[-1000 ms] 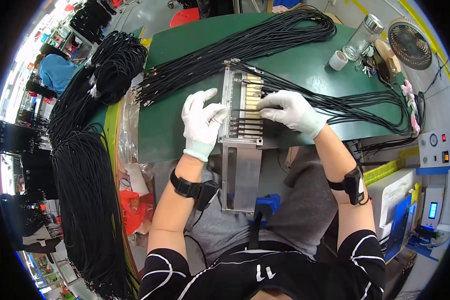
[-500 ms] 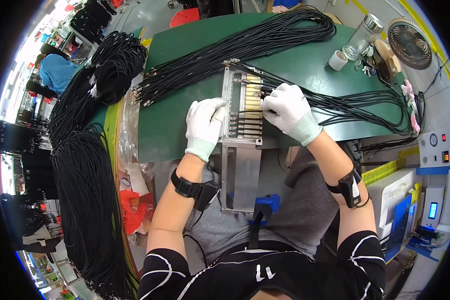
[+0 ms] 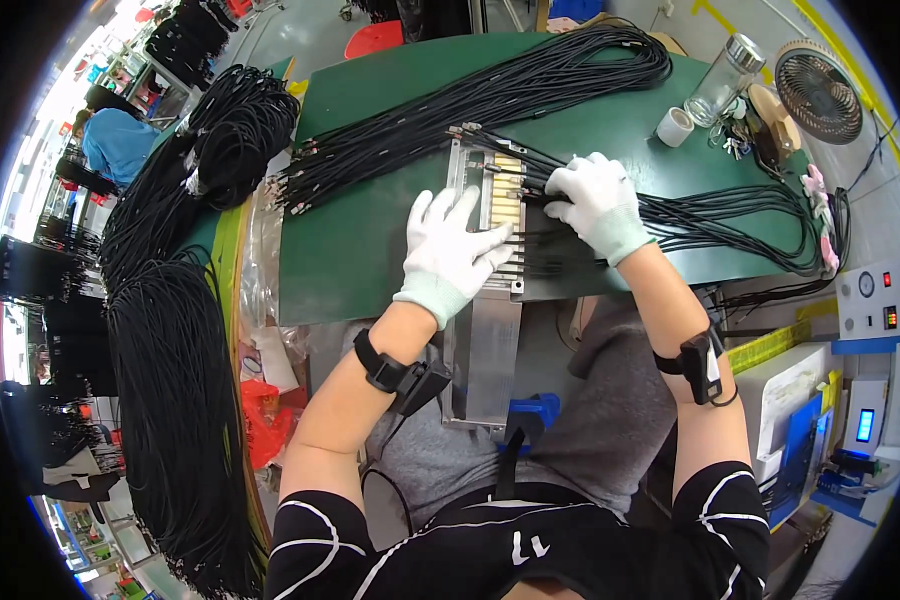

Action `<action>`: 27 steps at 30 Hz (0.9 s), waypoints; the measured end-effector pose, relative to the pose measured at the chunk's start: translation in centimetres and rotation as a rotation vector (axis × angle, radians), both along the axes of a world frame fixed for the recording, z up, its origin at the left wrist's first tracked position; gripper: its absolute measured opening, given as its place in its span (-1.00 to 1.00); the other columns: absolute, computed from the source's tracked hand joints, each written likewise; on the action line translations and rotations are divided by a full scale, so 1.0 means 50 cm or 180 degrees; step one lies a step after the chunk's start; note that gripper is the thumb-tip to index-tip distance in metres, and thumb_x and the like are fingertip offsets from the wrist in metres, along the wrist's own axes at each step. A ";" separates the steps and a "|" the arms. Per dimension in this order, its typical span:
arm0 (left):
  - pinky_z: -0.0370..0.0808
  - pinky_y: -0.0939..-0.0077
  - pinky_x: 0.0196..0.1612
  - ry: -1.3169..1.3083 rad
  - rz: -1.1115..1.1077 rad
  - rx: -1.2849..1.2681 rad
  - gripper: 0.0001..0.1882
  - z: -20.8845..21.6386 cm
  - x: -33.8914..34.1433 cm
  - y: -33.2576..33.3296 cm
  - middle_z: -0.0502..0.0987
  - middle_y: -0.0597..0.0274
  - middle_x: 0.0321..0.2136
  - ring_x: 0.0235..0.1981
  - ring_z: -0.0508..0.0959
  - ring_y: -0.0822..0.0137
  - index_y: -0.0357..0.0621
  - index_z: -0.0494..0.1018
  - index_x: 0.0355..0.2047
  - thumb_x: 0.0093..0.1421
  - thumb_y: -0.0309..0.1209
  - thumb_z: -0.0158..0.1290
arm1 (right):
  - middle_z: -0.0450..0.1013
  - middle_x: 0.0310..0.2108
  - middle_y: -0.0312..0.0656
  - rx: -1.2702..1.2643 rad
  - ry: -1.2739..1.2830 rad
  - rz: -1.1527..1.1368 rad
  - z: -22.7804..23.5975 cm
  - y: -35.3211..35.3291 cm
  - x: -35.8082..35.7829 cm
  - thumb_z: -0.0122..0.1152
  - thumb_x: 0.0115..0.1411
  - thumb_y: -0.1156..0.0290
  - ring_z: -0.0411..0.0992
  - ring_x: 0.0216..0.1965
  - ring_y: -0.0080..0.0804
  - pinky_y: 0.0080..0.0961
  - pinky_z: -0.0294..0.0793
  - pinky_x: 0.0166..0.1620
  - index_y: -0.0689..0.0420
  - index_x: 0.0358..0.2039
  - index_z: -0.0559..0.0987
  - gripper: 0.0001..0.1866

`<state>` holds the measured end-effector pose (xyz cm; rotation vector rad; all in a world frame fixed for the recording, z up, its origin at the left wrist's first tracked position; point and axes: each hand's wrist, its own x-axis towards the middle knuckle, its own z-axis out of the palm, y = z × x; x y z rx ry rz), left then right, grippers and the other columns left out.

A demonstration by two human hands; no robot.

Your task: Insert individual wires into a connector jig to assemble wire harnesses.

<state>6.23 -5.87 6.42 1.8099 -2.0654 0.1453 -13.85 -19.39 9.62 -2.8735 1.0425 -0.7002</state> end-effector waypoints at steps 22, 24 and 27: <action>0.41 0.14 -0.01 0.2243 -0.0222 -0.1581 -0.87 -0.074 -0.008 -0.065 0.61 0.29 -0.24 -0.16 0.52 0.08 -0.01 0.60 -0.53 0.00 -0.28 0.26 | 0.51 -0.31 -0.12 0.1105 -0.0575 0.0901 -0.040 0.006 -0.039 0.37 0.07 0.47 0.45 -0.21 -0.15 -0.29 0.42 -0.06 0.20 -0.34 0.57 -0.83; 0.43 0.16 -0.03 0.2063 -0.0004 -0.1467 -0.89 -0.047 0.000 -0.063 0.62 0.26 -0.23 -0.15 0.53 0.07 -0.02 0.61 -0.52 -0.03 -0.30 0.27 | 0.52 -0.31 -0.12 0.1122 -0.0721 0.0674 -0.038 -0.011 -0.089 0.35 0.07 0.55 0.47 -0.20 -0.19 -0.33 0.44 -0.05 0.22 -0.33 0.57 -0.85; 0.44 0.17 -0.02 0.1399 0.0185 -0.1725 -0.83 -0.032 0.070 -0.009 0.64 0.26 -0.26 -0.17 0.57 0.12 0.02 0.60 -0.56 -0.01 -0.20 0.25 | 0.56 -0.32 -0.07 0.1717 -0.0789 0.0731 -0.016 0.046 0.010 0.35 0.08 0.49 0.53 -0.23 -0.17 -0.32 0.48 -0.08 0.22 -0.19 0.66 -0.75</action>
